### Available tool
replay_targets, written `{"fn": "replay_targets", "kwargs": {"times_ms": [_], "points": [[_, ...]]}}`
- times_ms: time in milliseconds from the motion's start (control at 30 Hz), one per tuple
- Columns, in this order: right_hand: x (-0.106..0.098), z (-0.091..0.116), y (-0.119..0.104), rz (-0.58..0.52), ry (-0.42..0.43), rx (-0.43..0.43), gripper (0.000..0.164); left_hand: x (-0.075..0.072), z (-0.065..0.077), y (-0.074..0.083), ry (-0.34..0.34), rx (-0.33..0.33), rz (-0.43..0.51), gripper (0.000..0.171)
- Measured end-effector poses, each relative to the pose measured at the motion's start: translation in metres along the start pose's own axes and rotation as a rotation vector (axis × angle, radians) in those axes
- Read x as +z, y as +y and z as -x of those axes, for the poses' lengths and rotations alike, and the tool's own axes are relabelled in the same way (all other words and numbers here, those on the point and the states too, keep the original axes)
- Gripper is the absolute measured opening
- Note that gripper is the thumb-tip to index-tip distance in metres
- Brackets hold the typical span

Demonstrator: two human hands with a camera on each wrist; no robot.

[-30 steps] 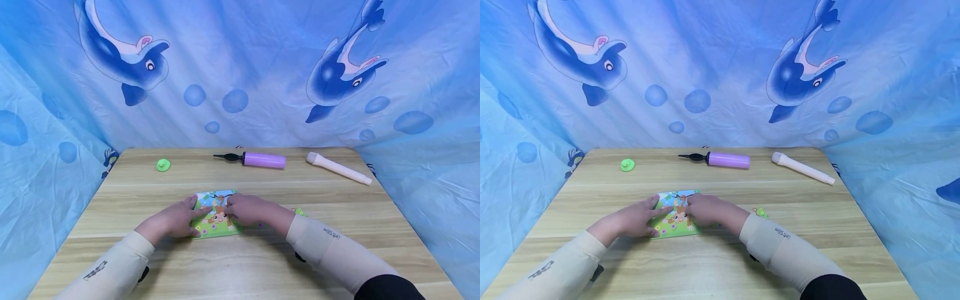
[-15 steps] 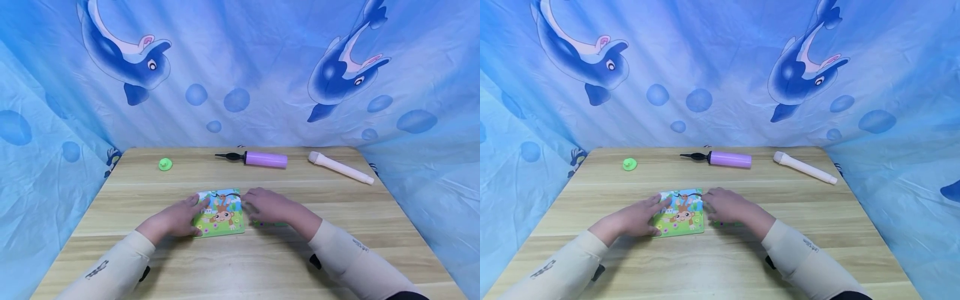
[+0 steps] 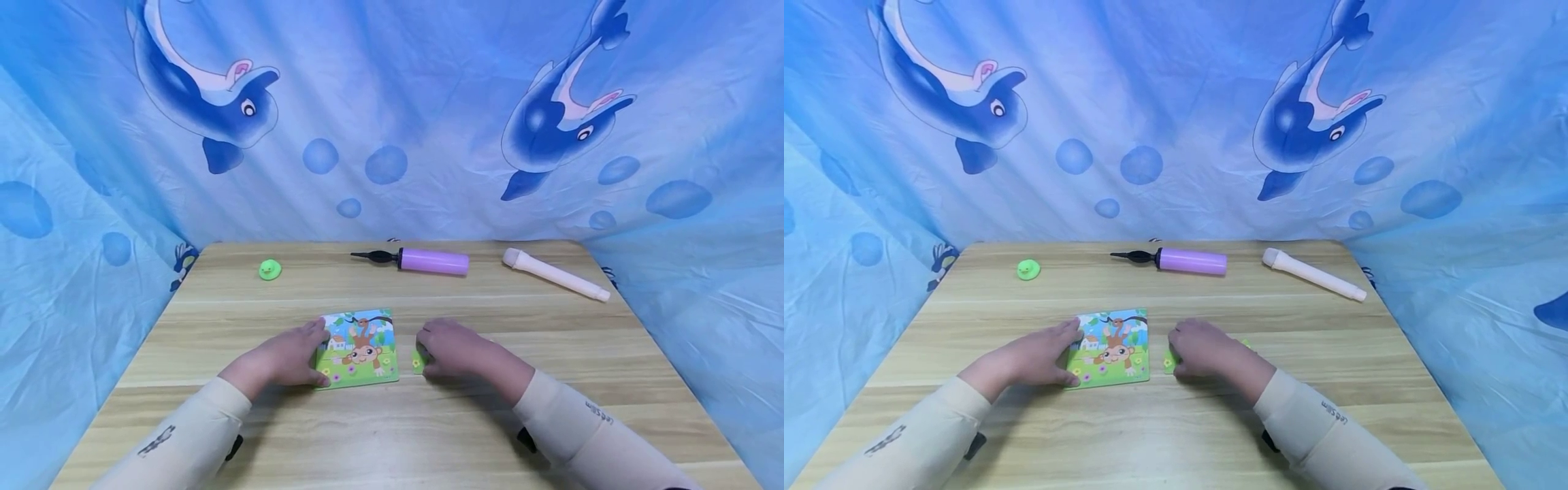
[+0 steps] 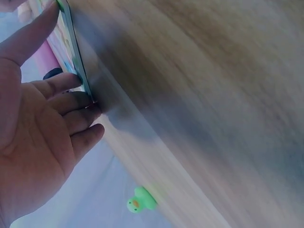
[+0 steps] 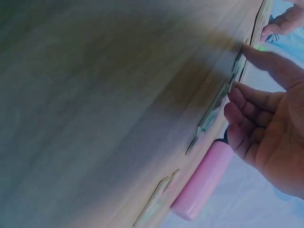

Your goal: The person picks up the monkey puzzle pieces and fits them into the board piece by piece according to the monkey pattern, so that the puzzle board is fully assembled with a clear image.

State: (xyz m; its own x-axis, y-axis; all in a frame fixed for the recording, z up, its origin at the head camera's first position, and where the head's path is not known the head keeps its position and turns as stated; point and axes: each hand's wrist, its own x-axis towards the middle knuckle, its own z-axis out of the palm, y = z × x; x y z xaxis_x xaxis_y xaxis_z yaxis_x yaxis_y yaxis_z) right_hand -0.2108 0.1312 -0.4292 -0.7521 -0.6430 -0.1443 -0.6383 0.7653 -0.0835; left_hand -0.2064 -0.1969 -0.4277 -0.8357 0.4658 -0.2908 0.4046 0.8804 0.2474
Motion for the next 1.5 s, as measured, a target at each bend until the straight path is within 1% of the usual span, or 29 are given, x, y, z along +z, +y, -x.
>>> {"fn": "replay_targets", "kwargs": {"times_ms": [100,233,367,467,567,667,733,800,900,967,1067,1133,1200,1300,1500], "points": [[-0.002,-0.002,-0.002,-0.031,0.000,-0.011,0.030,-0.001,0.000,-0.001,-0.003,0.008,-0.002,0.098],[-0.008,-0.011,-0.012,-0.067,0.002,-0.064,0.029,-0.003,0.000,-0.002,-0.011,0.014,0.011,0.097],[-0.009,-0.026,-0.030,-0.032,0.020,-0.155,0.027,-0.004,0.000,-0.006,-0.020,0.003,0.058,0.086],[-0.004,-0.039,-0.045,0.018,0.052,-0.195,0.027,-0.005,-0.001,-0.009,-0.028,-0.011,0.097,0.077],[0.001,-0.053,-0.061,0.057,0.076,-0.194,0.028,-0.005,-0.002,-0.011,-0.035,-0.015,0.103,0.075],[0.008,-0.063,-0.074,0.074,0.099,-0.162,0.026,-0.004,-0.003,-0.011,-0.033,0.005,0.097,0.079],[0.013,-0.066,-0.081,0.085,0.120,-0.145,0.024,-0.005,-0.003,-0.011,-0.029,0.008,0.094,0.081],[0.015,-0.066,-0.087,0.095,0.139,-0.142,0.022,-0.005,-0.003,-0.010,-0.024,0.016,0.092,0.082],[0.016,-0.063,-0.092,0.141,0.142,-0.179,0.025,-0.005,-0.003,-0.010,-0.023,0.021,0.085,0.082],[0.014,-0.059,-0.094,0.170,0.120,-0.214,0.033,-0.005,-0.003,-0.010,-0.025,0.018,0.082,0.081],[0.013,-0.054,-0.093,0.228,0.086,-0.269,0.050,-0.005,-0.003,-0.010,-0.025,0.021,0.071,0.081],[0.014,-0.053,-0.091,0.259,0.086,-0.299,0.057,-0.005,-0.002,-0.010,-0.023,0.021,0.066,0.079],[0.016,-0.053,-0.089,0.284,0.092,-0.318,0.059,-0.006,-0.002,-0.010,-0.021,0.026,0.060,0.078],[0.018,-0.053,-0.087,0.300,0.094,-0.326,0.060,-0.007,-0.001,-0.009,-0.016,0.039,0.050,0.074],[0.018,-0.053,-0.089,0.314,0.064,-0.304,0.061,-0.006,0.000,-0.008,0.009,0.065,0.026,0.069]]}}
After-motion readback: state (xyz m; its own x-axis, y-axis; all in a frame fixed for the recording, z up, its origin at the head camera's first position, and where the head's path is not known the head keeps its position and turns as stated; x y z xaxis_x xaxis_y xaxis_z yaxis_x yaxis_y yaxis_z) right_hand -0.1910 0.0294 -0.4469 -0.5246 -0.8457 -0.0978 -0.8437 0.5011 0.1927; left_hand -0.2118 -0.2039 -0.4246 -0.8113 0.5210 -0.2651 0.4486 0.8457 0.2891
